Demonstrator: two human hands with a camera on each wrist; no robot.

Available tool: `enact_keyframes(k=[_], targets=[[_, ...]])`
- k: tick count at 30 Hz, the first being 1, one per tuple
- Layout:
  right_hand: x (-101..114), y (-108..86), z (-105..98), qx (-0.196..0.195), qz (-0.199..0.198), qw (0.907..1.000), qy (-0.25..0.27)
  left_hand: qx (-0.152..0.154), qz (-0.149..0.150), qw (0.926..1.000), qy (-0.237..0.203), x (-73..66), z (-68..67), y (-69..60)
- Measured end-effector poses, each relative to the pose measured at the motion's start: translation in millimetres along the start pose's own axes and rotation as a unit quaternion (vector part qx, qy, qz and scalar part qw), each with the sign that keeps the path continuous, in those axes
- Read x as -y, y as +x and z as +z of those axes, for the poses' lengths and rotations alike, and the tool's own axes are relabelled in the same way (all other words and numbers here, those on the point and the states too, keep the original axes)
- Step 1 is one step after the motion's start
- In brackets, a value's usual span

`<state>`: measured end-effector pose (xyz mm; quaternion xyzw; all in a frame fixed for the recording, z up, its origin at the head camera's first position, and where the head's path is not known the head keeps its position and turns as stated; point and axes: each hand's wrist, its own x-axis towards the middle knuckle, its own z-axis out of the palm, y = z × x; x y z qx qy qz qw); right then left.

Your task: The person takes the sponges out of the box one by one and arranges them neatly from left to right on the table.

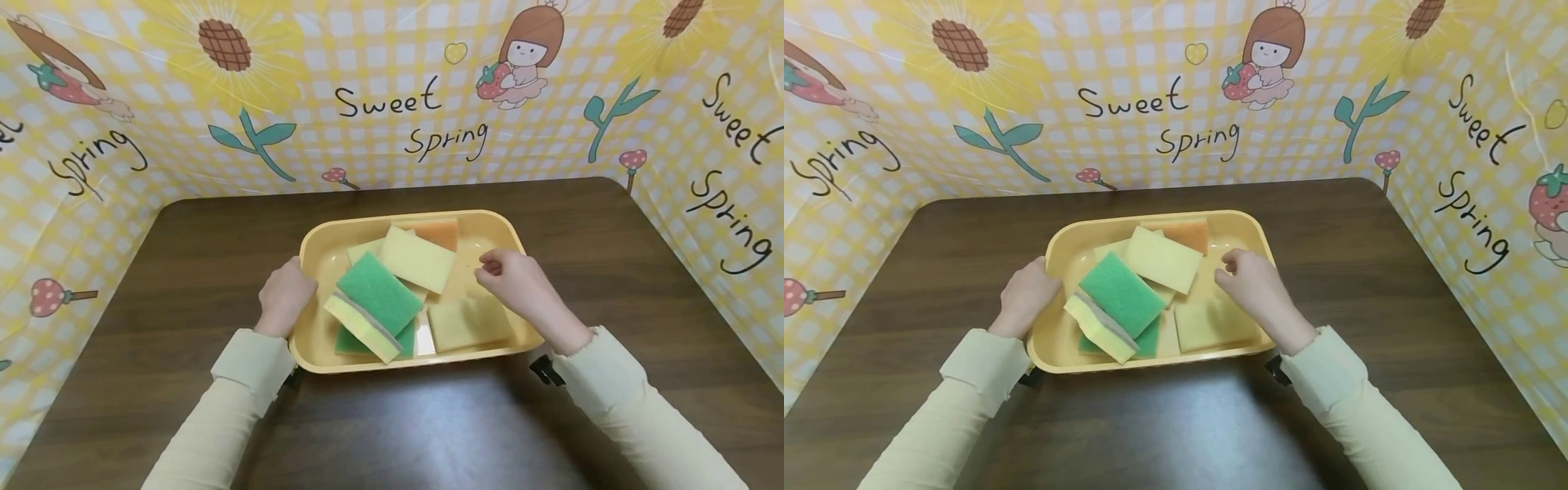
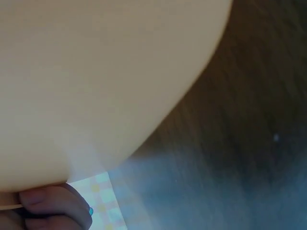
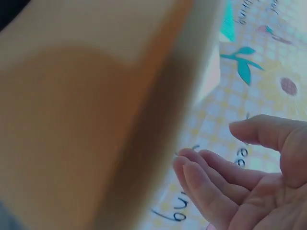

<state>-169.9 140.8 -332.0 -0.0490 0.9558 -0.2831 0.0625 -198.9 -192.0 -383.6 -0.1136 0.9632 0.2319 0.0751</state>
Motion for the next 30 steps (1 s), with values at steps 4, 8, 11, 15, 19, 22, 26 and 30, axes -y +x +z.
enact_keyframes(k=[4, 8, 11, 15, 19, 22, 26, 30], targets=[[11, 13.8, 1, 0.040, -0.001, 0.9986, -0.035, 0.005, 0.004, 1.0000, 0.006, 0.7, 1.1, 2.1], [20, 25.5, -1, 0.074, -0.004, 0.9958, -0.053, 0.006, 0.001, 0.9999, 0.016, 1.4, 0.5, 3.1], [24, 32.5, 1, 0.090, -0.014, 0.9935, -0.068, 0.008, 0.000, 0.9998, 0.017, 2.4, 0.1, 3.4], [27, 40.2, 7, 0.095, -0.020, 0.9916, -0.086, 0.010, 0.003, 0.9999, 0.013, 3.4, 1.3, 3.7], [29, 48.9, 11, 0.108, -0.013, 0.9902, -0.089, 0.007, 0.003, 0.9999, 0.012, 3.1, 2.4, 3.7], [31, 55.9, 14, 0.119, -0.006, 0.9884, -0.094, 0.006, 0.001, 0.9999, 0.015, 2.2, 2.3, 3.3], [31, 64.3, 17, 0.130, -0.007, 0.9857, -0.108, 0.001, 0.002, 0.9998, 0.018, 0.7, 1.8, 3.2], [31, 70.6, 23, 0.136, -0.016, 0.9844, -0.111, -0.002, 0.004, 0.9998, 0.017, 1.3, 1.0, 2.3]])
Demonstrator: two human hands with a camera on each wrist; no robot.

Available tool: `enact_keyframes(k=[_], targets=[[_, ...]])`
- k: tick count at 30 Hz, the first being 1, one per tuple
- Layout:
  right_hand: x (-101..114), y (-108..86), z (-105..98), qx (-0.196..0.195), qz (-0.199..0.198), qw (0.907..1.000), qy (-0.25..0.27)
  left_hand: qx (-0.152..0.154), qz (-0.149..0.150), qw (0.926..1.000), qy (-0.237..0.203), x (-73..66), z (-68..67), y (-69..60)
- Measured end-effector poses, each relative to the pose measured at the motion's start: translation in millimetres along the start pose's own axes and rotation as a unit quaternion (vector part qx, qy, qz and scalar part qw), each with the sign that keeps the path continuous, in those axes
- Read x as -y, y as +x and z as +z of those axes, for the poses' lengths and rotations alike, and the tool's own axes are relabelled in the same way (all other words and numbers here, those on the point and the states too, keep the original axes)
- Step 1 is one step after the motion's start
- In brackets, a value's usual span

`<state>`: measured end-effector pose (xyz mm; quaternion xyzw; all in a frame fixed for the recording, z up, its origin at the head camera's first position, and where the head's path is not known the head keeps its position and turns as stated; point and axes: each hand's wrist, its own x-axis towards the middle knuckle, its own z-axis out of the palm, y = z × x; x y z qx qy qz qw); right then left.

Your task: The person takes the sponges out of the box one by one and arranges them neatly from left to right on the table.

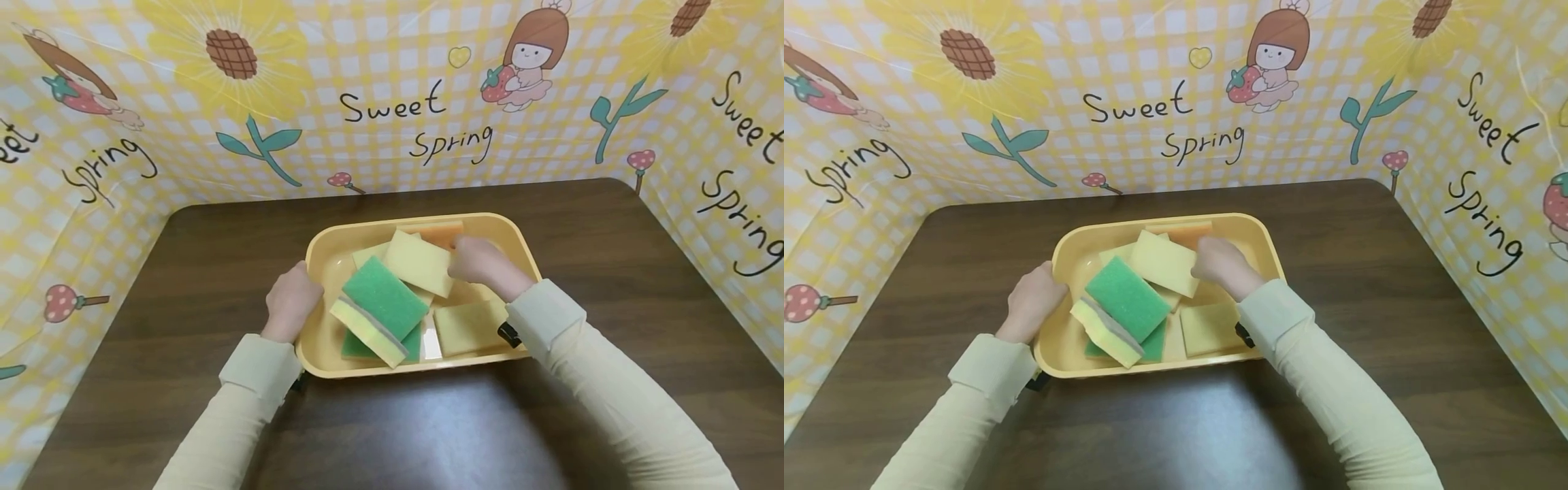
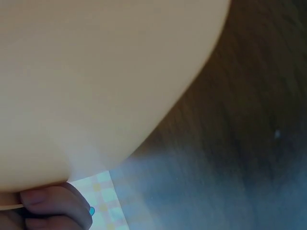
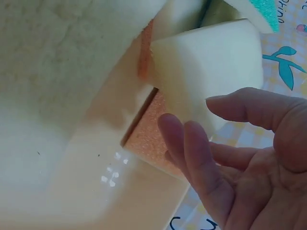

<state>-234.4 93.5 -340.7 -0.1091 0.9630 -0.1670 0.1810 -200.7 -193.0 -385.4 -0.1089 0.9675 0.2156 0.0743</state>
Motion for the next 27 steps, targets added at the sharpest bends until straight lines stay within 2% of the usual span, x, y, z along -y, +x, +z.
enact_keyframes(k=[8, 14, 18, 24, 27], targets=[[0, 2.4, 4, 0.001, -0.005, 0.9996, 0.028, 0.003, -0.008, 1.0000, 0.003, -1.0, -0.3, 0.5], [-1, -4.3, 0, -0.005, -0.009, 0.9996, 0.025, 0.008, -0.013, 0.9998, 0.008, -1.0, 0.4, 1.1], [-2, -8.9, -5, -0.004, -0.022, 0.9989, 0.041, 0.008, -0.015, 0.9998, 0.004, 1.4, 1.3, 1.2], [-12, -14.0, -16, -0.031, -0.049, 0.9962, 0.066, 0.006, -0.009, 0.9999, -0.002, 1.6, 2.4, 0.6], [-21, -15.3, -24, -0.046, -0.049, 0.9938, 0.089, 0.002, -0.006, 1.0000, -0.005, 0.0, 2.0, 0.1]])
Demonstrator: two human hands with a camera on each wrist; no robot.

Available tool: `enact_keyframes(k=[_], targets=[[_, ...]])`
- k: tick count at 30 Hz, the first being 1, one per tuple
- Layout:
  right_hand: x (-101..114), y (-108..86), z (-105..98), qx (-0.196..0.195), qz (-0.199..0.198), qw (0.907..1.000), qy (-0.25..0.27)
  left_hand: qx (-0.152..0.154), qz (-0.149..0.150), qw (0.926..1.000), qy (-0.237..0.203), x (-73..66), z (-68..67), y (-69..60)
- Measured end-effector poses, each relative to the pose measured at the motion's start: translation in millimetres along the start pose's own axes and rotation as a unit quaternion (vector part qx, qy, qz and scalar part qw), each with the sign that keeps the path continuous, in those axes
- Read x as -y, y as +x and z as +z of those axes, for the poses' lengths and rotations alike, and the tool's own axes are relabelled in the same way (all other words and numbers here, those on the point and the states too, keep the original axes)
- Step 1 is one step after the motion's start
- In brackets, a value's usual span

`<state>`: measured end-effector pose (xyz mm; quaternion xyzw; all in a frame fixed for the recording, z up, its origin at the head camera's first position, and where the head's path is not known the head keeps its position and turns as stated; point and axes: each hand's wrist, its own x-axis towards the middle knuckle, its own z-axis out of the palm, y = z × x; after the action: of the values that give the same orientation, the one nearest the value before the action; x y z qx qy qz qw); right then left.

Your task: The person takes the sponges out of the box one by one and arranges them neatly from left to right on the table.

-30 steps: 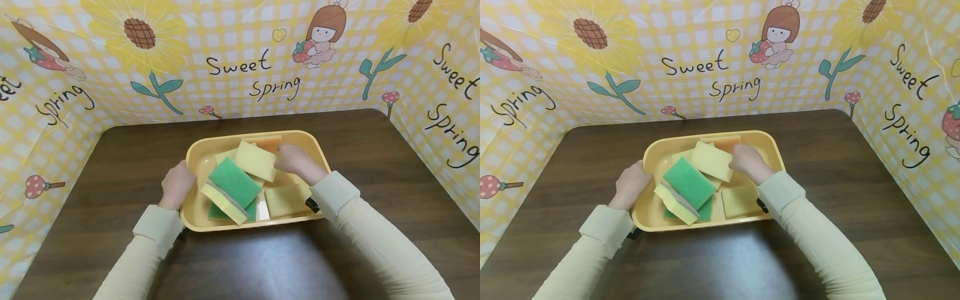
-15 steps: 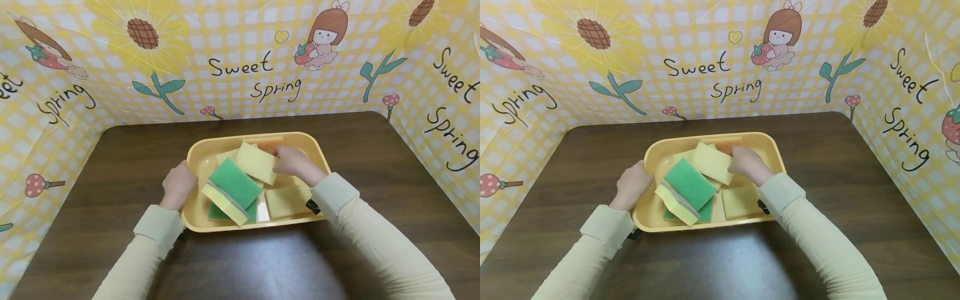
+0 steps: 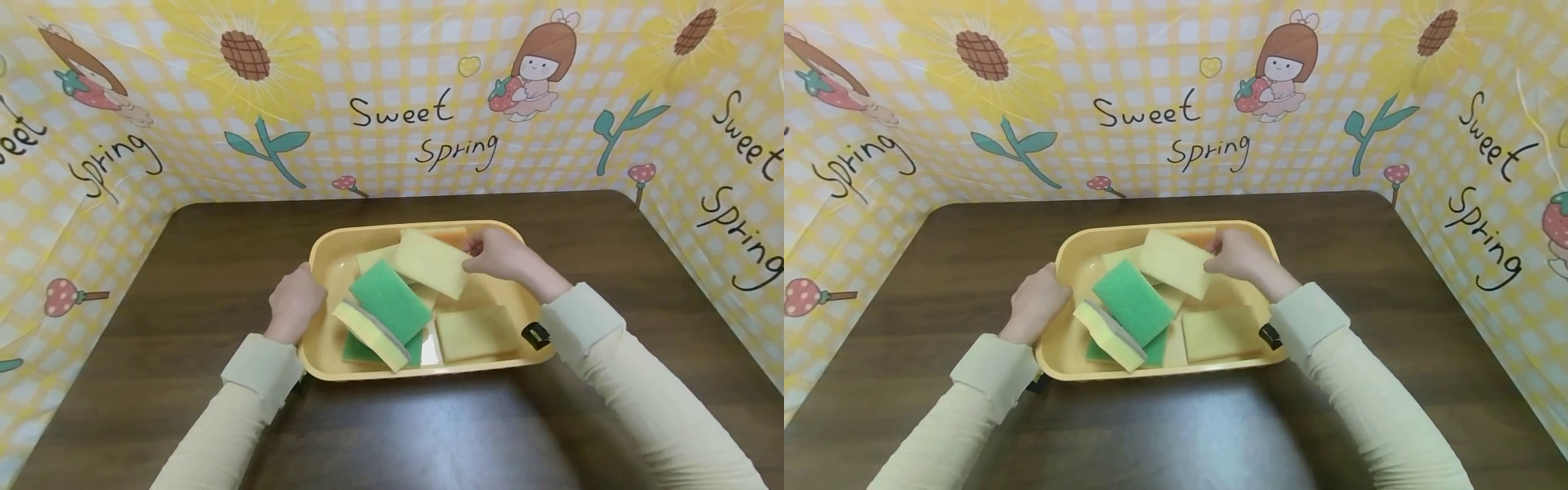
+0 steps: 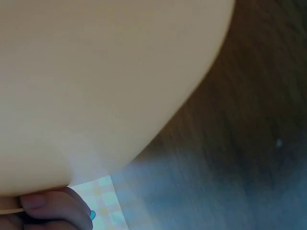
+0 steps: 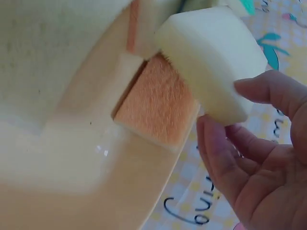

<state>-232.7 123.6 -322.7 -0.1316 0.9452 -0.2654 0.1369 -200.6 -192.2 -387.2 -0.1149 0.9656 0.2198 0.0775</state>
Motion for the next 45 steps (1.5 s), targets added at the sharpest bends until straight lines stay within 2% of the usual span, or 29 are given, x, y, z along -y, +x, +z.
enact_keyframes(k=[6, 9, 11, 14, 20, 24, 26, 30, 34, 41, 45], targets=[[-16, -1.5, -23, -0.036, 0.023, 0.9964, 0.073, 0.002, 0.000, 1.0000, 0.000, -3.1, -2.0, -1.2], [-24, -1.3, -35, -0.061, 0.048, 0.9913, 0.106, 0.000, 0.001, 1.0000, 0.002, -3.5, -3.1, -0.8], [-31, 0.3, -41, -0.084, 0.070, 0.9848, 0.135, -0.003, 0.000, 1.0000, 0.004, -3.3, -3.8, -0.3], [-44, 2.9, -50, -0.132, 0.108, 0.9676, 0.186, -0.004, -0.001, 1.0000, 0.005, -3.3, -4.5, -0.4], [-82, -0.2, -63, -0.241, 0.180, 0.9163, 0.265, 0.006, -0.005, 1.0000, 0.000, -4.9, -4.4, -3.4], [-106, -5.8, -67, -0.261, 0.204, 0.8925, 0.306, 0.003, -0.009, 1.0000, 0.000, -5.6, -4.8, -4.9], [-115, -7.8, -67, -0.258, 0.209, 0.8850, 0.326, -0.001, -0.008, 1.0000, 0.001, -5.6, -5.1, -4.8], [-126, -8.1, -61, -0.250, 0.223, 0.8814, 0.333, -0.005, -0.004, 1.0000, 0.000, -5.0, -5.8, -4.8], [-132, -1.9, -49, -0.246, 0.234, 0.8841, 0.320, -0.004, -0.008, 1.0000, 0.003, -3.9, -6.0, -4.7], [-139, 11.7, -28, -0.223, 0.245, 0.8748, 0.353, -0.003, -0.014, 0.9999, 0.001, -2.4, -3.0, -4.6], [-142, 15.7, -21, -0.209, 0.252, 0.8801, 0.344, -0.006, -0.010, 0.9999, 0.002, -1.8, -1.6, -4.8]])
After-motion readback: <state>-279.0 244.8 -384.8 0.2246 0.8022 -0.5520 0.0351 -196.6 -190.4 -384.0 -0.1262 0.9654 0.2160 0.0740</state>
